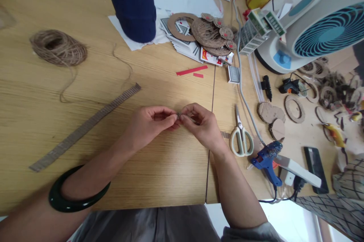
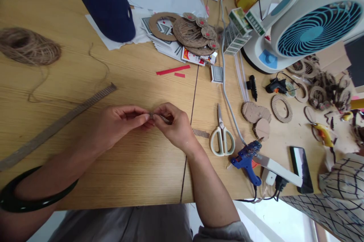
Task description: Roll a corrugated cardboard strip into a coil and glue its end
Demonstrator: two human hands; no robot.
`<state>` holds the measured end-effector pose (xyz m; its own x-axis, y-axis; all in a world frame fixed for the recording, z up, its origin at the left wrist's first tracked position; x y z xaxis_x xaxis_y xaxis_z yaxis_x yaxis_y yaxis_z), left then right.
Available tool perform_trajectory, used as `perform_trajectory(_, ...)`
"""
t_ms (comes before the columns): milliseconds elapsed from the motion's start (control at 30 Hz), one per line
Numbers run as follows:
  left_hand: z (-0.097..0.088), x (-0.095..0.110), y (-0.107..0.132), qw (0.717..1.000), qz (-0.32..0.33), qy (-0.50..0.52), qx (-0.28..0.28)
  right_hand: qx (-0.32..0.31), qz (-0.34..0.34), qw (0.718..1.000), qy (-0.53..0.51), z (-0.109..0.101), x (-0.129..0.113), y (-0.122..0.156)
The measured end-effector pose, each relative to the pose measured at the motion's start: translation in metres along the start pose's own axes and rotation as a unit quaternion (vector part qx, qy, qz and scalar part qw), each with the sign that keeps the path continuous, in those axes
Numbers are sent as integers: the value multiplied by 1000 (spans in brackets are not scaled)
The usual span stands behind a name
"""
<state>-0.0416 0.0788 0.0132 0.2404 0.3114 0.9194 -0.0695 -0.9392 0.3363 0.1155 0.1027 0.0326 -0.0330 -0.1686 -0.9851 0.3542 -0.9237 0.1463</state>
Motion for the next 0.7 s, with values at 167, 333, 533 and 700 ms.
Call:
perform_trajectory(167, 2, 1, 2, 1000, 7, -19, 5, 11, -15, 1000, 21, -2, 0, -1)
perform_trajectory(333, 2, 0, 4, 997, 39, -62, 20, 16, -35, 998, 47, -1, 0, -1)
perform_trajectory(533, 2, -1, 4, 997, 43, -60, 13, 20, -44, 998, 51, 0, -2, 0)
perform_trajectory(700, 1, 4, 1, 996, 42, -81, -7, 4, -38, 998, 43, -2, -2, 0)
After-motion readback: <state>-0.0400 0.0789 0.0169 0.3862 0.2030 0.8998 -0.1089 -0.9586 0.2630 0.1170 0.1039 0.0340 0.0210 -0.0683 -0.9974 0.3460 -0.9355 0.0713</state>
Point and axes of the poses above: each hand's wrist, its own y-axis away from the middle knuckle, its own z-axis out of the palm, x = y × z, the point moved 5 cm from there along -y, towards the middle knuckle, and after that the axes turned 15 degrees about -y, right-handed, at the moved point
